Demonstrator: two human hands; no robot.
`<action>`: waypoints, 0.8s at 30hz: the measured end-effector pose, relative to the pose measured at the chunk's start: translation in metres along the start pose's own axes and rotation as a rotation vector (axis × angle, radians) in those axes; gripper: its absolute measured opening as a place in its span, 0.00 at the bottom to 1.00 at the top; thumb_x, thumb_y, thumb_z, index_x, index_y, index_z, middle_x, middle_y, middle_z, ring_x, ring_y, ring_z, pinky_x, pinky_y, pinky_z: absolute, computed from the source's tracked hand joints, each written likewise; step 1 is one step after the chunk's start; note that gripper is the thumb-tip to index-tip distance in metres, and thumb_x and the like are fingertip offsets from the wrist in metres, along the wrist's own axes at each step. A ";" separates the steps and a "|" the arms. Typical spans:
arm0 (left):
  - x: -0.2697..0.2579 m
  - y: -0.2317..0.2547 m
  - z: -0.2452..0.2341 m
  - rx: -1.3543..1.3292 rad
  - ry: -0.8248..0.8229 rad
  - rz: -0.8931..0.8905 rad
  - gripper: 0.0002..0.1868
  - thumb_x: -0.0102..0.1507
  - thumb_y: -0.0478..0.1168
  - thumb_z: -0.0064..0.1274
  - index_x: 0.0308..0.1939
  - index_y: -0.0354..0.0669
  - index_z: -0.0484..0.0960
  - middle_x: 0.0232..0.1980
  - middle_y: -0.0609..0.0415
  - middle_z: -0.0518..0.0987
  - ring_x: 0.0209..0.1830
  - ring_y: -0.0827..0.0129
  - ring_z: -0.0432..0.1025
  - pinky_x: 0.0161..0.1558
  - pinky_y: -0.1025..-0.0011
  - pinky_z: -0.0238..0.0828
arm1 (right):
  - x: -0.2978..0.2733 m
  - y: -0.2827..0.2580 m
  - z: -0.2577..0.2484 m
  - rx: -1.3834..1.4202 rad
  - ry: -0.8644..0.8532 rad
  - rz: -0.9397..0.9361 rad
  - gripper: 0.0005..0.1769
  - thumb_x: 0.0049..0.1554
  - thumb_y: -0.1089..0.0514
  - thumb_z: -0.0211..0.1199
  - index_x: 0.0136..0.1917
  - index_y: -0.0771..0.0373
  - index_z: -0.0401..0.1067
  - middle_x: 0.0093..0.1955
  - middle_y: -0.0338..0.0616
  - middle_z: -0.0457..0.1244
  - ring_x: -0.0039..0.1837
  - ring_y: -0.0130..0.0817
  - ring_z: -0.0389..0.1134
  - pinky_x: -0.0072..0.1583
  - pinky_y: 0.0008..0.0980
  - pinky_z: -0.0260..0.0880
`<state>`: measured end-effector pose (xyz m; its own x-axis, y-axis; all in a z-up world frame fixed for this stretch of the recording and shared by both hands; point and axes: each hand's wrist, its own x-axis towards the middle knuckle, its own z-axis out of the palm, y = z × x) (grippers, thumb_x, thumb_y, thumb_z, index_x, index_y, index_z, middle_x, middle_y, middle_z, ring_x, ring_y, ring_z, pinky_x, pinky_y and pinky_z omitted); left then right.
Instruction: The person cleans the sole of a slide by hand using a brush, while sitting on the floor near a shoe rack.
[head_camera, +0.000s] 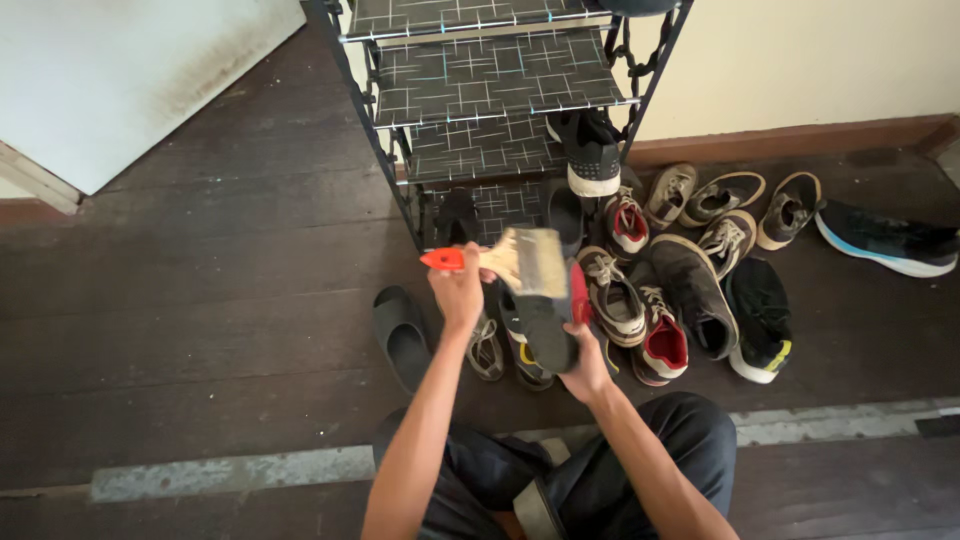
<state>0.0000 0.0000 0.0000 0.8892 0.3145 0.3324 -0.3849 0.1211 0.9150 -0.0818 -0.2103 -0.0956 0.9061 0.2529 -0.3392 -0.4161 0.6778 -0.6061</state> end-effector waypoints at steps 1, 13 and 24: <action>0.005 -0.009 -0.006 -0.002 -0.001 -0.004 0.12 0.69 0.39 0.54 0.42 0.28 0.83 0.29 0.43 0.84 0.23 0.70 0.78 0.31 0.74 0.75 | -0.007 -0.001 -0.005 -0.001 0.005 0.000 0.35 0.55 0.44 0.56 0.70 0.65 0.66 0.67 0.47 0.66 0.67 0.42 0.67 0.67 0.41 0.67; 0.008 -0.058 -0.062 0.040 0.259 -0.115 0.12 0.67 0.37 0.56 0.35 0.29 0.81 0.26 0.55 0.80 0.22 0.75 0.74 0.27 0.76 0.70 | -0.077 -0.095 0.043 -0.433 0.075 -0.332 0.36 0.52 0.48 0.62 0.70 0.69 0.68 0.63 0.52 0.66 0.62 0.40 0.67 0.62 0.42 0.66; 0.008 -0.017 -0.045 0.060 0.148 -0.126 0.12 0.67 0.38 0.53 0.36 0.30 0.83 0.24 0.52 0.81 0.20 0.74 0.75 0.26 0.76 0.70 | -0.111 -0.188 0.203 -1.045 0.138 -1.094 0.39 0.51 0.41 0.70 0.69 0.65 0.72 0.61 0.49 0.68 0.62 0.37 0.69 0.65 0.36 0.68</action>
<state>0.0023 0.0425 -0.0233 0.8816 0.4357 0.1814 -0.2536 0.1133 0.9607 -0.0887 -0.2261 0.2025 0.8066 -0.1392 0.5745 0.5155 -0.3101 -0.7988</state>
